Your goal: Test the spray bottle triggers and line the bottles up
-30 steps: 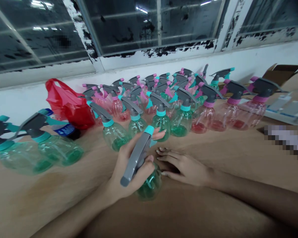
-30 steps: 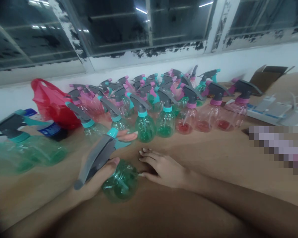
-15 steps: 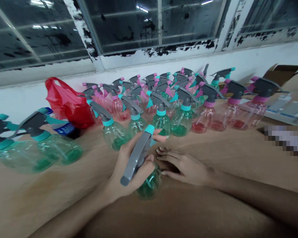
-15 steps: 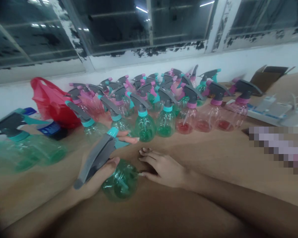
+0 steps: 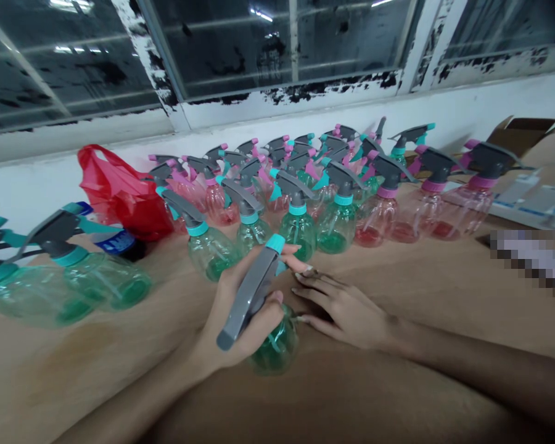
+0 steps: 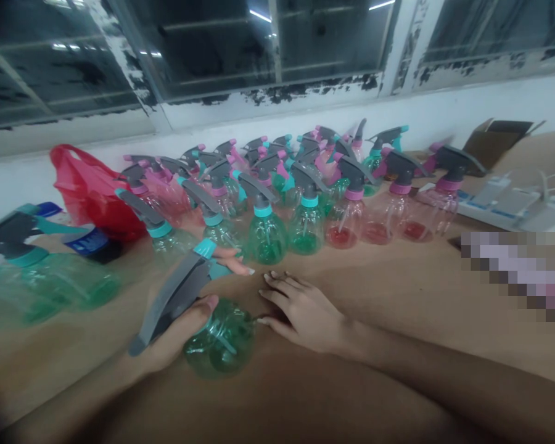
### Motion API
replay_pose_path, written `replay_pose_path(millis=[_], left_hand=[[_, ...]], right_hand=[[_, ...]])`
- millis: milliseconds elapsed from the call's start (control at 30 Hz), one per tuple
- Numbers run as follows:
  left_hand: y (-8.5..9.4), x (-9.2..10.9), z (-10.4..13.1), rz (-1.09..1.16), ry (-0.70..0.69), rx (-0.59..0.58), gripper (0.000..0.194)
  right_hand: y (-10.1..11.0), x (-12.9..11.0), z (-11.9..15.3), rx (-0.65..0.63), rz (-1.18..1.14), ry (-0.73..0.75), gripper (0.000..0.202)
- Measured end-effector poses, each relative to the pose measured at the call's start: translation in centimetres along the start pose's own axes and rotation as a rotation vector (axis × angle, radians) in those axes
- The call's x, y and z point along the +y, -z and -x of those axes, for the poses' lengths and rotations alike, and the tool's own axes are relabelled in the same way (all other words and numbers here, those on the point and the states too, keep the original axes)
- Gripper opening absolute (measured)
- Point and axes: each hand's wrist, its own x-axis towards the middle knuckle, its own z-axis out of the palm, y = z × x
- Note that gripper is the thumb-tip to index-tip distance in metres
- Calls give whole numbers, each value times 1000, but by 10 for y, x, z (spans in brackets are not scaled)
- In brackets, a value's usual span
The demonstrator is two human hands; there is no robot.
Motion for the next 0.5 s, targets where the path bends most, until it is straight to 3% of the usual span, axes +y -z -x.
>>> replay_pose_path(millis=[300,500], left_hand=[[4,-2,1,120,-54,-14,27],[2,1,-2,12,-66,42,28]], right_hand=[[-1,2,0,-4,0,17,44],[-1,3,0,-6,-18,14,44]])
